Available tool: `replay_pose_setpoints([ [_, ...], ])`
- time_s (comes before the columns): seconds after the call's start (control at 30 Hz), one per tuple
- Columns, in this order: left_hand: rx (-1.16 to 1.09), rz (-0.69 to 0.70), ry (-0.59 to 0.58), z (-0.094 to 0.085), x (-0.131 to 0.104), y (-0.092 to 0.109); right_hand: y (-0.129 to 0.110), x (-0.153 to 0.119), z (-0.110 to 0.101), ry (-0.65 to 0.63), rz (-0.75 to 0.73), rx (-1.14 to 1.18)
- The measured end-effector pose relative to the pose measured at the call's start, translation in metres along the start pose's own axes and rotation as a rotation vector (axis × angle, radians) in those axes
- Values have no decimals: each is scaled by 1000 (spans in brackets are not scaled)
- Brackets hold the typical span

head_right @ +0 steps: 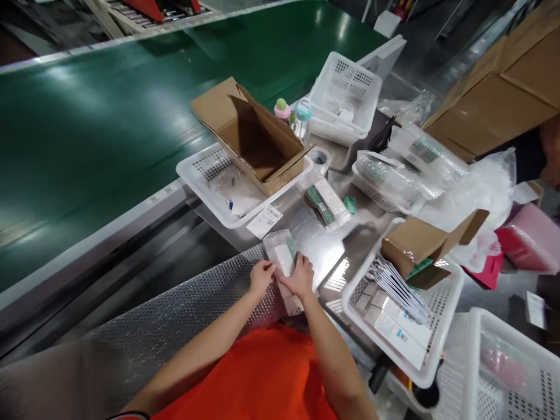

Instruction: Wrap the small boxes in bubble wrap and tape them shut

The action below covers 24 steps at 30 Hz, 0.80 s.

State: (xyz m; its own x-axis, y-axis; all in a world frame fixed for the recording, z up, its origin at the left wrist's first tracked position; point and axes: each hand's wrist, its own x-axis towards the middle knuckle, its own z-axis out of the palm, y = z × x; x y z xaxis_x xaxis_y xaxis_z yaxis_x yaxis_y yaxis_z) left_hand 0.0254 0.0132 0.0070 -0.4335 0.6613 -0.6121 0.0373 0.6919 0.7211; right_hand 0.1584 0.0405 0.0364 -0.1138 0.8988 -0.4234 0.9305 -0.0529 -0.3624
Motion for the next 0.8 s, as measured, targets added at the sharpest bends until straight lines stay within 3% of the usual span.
replay_pose_setpoints([
  [0.17,109,81,-53,55,5,33,41,25,-41,41,33,-160],
  [0.27,121,92,-39,71,-1,38,53,33,-47,55,-1,-227],
  [0.57,-18,109,-16,74,-4,11,36,12,-14,265,-82,-339],
  [0.67,-81,105,-41,73,-2,5,39,16,-18,245,-68,-344],
  [0.8,-173,73,-93,65,-2,-1,50,30,-35,108,-43,-307],
])
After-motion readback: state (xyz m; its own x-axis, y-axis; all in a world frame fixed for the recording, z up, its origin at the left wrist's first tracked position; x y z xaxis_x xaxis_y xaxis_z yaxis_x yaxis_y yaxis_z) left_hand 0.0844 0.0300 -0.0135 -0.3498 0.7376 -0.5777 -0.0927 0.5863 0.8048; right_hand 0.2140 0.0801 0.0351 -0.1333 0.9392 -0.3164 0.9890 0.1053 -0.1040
